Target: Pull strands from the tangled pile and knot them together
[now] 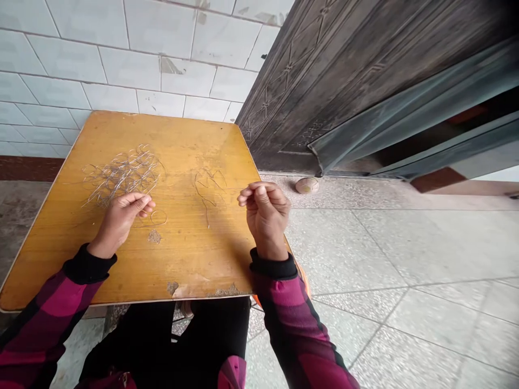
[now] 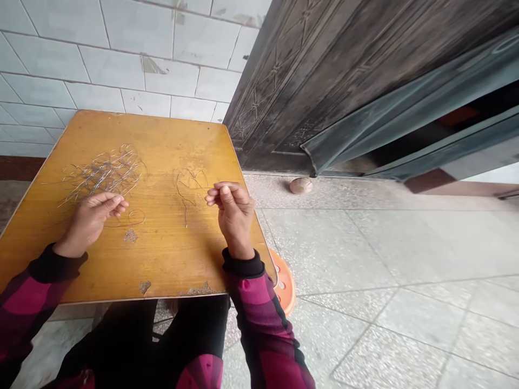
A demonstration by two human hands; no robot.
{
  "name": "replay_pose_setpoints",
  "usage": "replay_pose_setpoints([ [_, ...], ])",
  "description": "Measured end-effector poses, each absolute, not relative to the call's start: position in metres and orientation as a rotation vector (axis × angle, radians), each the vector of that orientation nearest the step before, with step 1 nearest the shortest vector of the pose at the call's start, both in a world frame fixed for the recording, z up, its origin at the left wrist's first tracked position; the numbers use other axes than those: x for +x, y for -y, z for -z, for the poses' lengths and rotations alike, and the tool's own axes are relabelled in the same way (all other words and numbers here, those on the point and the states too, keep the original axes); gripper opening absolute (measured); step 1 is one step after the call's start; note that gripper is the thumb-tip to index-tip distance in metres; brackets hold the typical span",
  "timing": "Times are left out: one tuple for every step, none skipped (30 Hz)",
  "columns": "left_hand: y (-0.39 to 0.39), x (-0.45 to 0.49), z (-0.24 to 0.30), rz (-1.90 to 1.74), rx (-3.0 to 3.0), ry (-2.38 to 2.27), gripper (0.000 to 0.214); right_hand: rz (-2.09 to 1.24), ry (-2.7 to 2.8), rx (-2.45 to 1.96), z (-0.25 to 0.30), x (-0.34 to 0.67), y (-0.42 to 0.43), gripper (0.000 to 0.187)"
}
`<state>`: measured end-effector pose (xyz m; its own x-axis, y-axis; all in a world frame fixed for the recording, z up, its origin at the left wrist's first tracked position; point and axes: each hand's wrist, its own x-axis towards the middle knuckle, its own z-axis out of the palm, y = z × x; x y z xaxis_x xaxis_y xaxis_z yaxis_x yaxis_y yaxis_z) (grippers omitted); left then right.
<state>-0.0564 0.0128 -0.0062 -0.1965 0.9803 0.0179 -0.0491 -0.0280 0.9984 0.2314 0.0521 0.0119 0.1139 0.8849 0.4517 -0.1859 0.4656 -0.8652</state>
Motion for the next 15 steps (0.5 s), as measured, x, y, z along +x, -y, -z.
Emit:
replay_pose_setpoints([
  [-0.013, -0.060, 0.006, -1.454, 1.259, -1.408, 0.011, -0.949, 1.249, -0.753, -0.010, 0.232, -0.053, 0.013],
  [-0.012, -0.063, 0.004, -1.539, 1.411, -1.508, 0.011, -0.999, 1.301, -0.763, -0.009, 0.233, -0.054, 0.013],
  [-0.012, -0.067, 0.001, -1.624, 1.533, -1.591, 0.012, -1.044, 1.350, -0.771, -0.008, 0.233, -0.054, 0.014],
  [-0.011, -0.069, -0.002, -1.706, 1.615, -1.649, 0.013, -1.082, 1.391, -0.778, -0.006, 0.232, -0.054, 0.014],
  [-0.010, -0.071, -0.005, -1.730, 1.677, -1.681, 0.016, -1.113, 1.419, -0.781, -0.005, 0.232, -0.054, 0.015],
  [-0.009, -0.071, -0.007, -1.705, 1.732, -1.680, 0.017, -1.141, 1.432, -0.779, -0.005, 0.231, -0.054, 0.015],
  [-0.008, -0.069, -0.009, -1.637, 1.781, -1.649, 0.018, -1.168, 1.433, -0.775, -0.004, 0.230, -0.054, 0.015],
  [-0.007, -0.067, -0.011, -1.491, 1.824, -1.588, 0.020, -1.193, 1.425, -0.774, -0.003, 0.230, -0.055, 0.016],
  [-0.007, -0.064, -0.011, -1.346, 1.845, -1.519, 0.021, -1.216, 1.409, -0.777, -0.003, 0.229, -0.056, 0.017],
  [-0.006, -0.060, -0.011, -1.206, 1.846, -1.451, 0.022, -1.236, 1.391, -0.785, -0.002, 0.229, -0.057, 0.019],
  [-0.006, -0.056, -0.010, -1.095, 1.831, -1.398, 0.023, -1.250, 1.371, -0.796, -0.002, 0.228, -0.058, 0.021],
  [-0.005, -0.052, -0.008, -1.018, 1.810, -1.357, 0.023, -1.260, 1.353, -0.805, -0.001, 0.228, -0.059, 0.022],
  [-0.005, -0.049, -0.007, -0.959, 1.780, -1.326, 0.021, -1.266, 1.338, -0.812, 0.000, 0.227, -0.060, 0.023],
  [-0.005, -0.047, -0.005, -0.916, 1.739, -1.302, 0.019, -1.270, 1.326, -0.818, 0.000, 0.227, -0.061, 0.023],
  [-0.005, -0.045, -0.003, -0.877, 1.690, -1.276, 0.018, -1.271, 1.317, -0.826, 0.001, 0.226, -0.062, 0.022],
])
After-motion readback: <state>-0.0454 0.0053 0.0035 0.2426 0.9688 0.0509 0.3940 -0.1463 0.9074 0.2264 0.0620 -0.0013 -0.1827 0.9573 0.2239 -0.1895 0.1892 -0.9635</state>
